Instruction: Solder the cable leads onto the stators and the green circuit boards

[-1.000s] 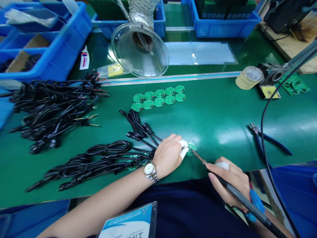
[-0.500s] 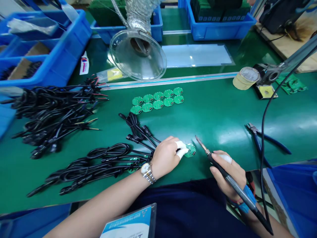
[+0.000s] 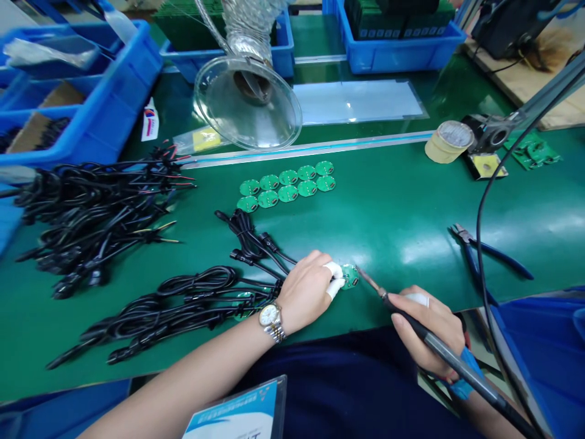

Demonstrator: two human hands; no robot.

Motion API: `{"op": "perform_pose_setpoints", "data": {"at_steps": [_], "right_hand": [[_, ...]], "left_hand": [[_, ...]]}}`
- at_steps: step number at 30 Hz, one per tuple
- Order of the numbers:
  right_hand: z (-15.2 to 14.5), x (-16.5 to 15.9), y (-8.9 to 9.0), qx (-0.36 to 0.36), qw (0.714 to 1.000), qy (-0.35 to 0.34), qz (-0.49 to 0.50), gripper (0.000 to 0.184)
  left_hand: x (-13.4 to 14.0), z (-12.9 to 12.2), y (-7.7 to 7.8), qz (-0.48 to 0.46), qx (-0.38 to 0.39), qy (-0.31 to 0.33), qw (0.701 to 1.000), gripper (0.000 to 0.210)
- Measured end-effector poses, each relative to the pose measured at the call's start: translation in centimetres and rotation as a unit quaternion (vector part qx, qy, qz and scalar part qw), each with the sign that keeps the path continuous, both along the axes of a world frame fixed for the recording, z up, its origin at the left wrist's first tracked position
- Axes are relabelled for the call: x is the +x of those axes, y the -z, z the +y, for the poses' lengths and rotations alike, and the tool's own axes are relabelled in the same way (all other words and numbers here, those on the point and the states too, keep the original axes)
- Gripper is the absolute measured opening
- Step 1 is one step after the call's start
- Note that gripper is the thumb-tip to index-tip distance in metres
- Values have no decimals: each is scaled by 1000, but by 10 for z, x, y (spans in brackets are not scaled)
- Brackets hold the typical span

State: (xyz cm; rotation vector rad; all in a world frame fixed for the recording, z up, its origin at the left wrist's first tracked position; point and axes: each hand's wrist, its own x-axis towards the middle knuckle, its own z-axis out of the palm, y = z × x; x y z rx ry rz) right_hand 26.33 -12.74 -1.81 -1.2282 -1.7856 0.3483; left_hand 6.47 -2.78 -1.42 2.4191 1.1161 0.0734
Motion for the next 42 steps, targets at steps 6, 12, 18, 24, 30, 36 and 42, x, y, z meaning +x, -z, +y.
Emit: {"op": "perform_pose_setpoints", "data": {"at_steps": [6, 12, 18, 24, 30, 36, 42], "right_hand": [[0, -11, -6, 28, 998, -25, -40, 27], [0, -16, -2, 34, 997, -27, -67, 27], [0, -16, -4, 21, 998, -27, -60, 27], [1, -16, -5, 22, 998, -31, -58, 28], [0, -15, -3, 28, 995, -48, -79, 29], [-1, -9, -10, 42, 997, -34, -56, 32], [-3, -4, -10, 38, 998, -23, -34, 31]], "left_hand": [[2, -3, 0, 14, 14, 1, 1000, 18], [2, -3, 0, 15, 22, 2, 1000, 17], [2, -3, 1, 15, 20, 0, 1000, 17], [1, -4, 2, 9, 22, -1, 1000, 17], [1, -4, 1, 6, 21, -1, 1000, 16], [2, -4, 1, 11, 23, -2, 1000, 17], [-3, -4, 3, -27, 26, 14, 999, 14]]}}
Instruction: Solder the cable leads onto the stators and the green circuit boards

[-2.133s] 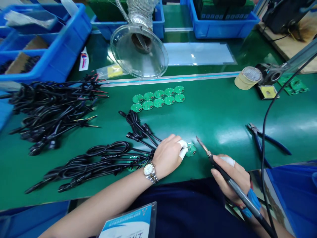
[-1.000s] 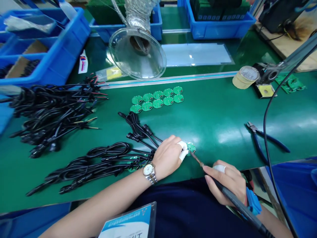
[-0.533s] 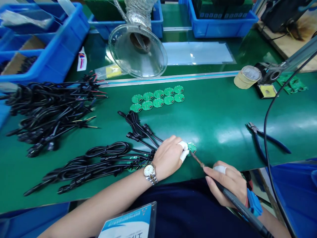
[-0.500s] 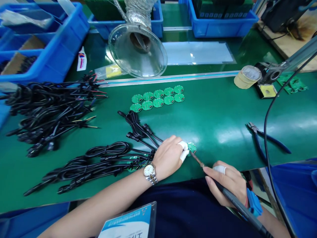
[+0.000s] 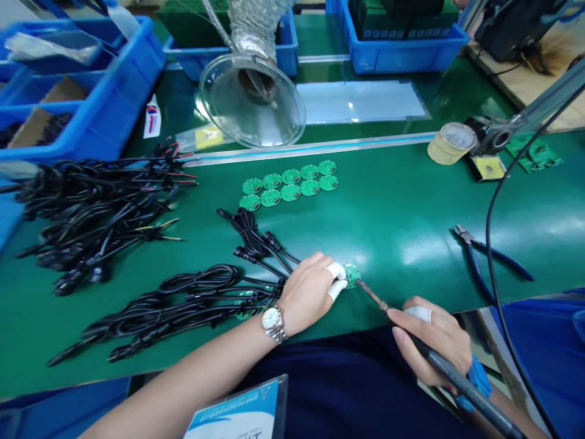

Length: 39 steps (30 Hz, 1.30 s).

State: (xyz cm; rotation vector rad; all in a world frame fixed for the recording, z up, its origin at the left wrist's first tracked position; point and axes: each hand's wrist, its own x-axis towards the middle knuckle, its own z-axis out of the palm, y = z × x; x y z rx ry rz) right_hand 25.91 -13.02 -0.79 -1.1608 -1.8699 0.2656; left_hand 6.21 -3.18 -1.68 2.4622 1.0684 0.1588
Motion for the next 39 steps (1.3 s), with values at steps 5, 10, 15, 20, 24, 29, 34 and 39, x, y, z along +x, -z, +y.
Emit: {"op": "perform_pose_setpoints", "data": {"at_steps": [5, 10, 15, 20, 24, 29, 34, 39], "right_hand": [[0, 0, 2, -17, 1000, -6, 14, 31], [0, -1, 4, -16, 1000, -20, 7, 27], [0, -3, 5, -12, 1000, -18, -9, 24], [1, -3, 6, -11, 999, -25, -18, 24], [2, -2, 7, -16, 999, -33, -16, 25], [1, 0, 9, -25, 999, -32, 7, 28], [1, 0, 9, -32, 999, -40, 3, 30], [2, -1, 8, -22, 999, -45, -4, 28]], "left_hand": [[-3, 2, 0, -6, 2, 47, 999, 18], [6, -1, -9, 88, 38, 66, 993, 22], [12, -4, -14, 130, 55, 66, 988, 20], [12, -5, -13, 122, 50, 52, 990, 20], [12, -3, -13, 108, 34, 45, 993, 21], [12, -1, -15, 101, 11, 36, 994, 20], [13, -1, -16, 94, 9, 31, 995, 18], [13, -2, -15, 99, 12, 27, 995, 18]]}}
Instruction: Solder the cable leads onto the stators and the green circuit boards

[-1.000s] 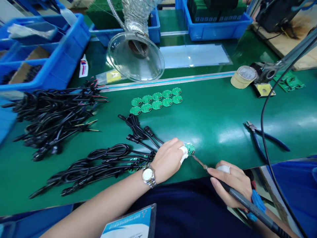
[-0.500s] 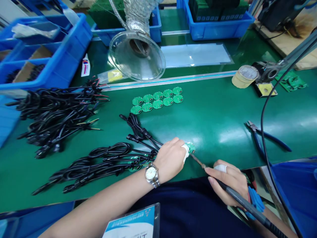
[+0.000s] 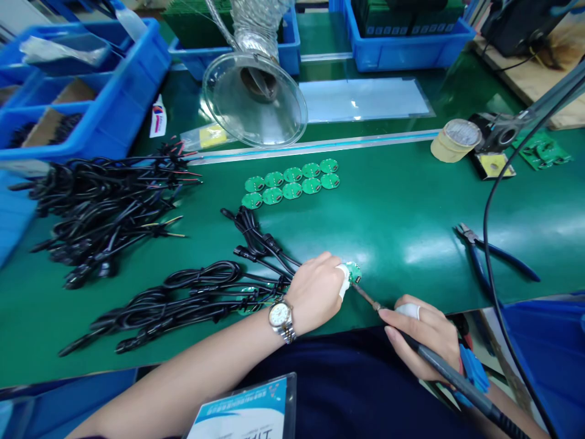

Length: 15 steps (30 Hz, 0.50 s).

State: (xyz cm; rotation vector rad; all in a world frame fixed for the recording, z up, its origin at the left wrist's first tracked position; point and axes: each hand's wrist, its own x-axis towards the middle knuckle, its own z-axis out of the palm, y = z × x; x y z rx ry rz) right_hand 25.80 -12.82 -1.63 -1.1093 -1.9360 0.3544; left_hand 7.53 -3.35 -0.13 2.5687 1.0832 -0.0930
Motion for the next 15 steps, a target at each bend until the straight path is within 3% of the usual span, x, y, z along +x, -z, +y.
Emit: {"op": "perform_pose_setpoints", "data": {"at_steps": [10, 15], "right_hand": [[-2, 4, -2, 15, 1000, -16, -14, 28], [-6, 12, -2, 17, 1000, 3, -11, 38]], "left_hand": [[1, 1, 2, -3, 5, 5, 1000, 16], [0, 2, 2, 3, 0, 7, 1000, 18]]}}
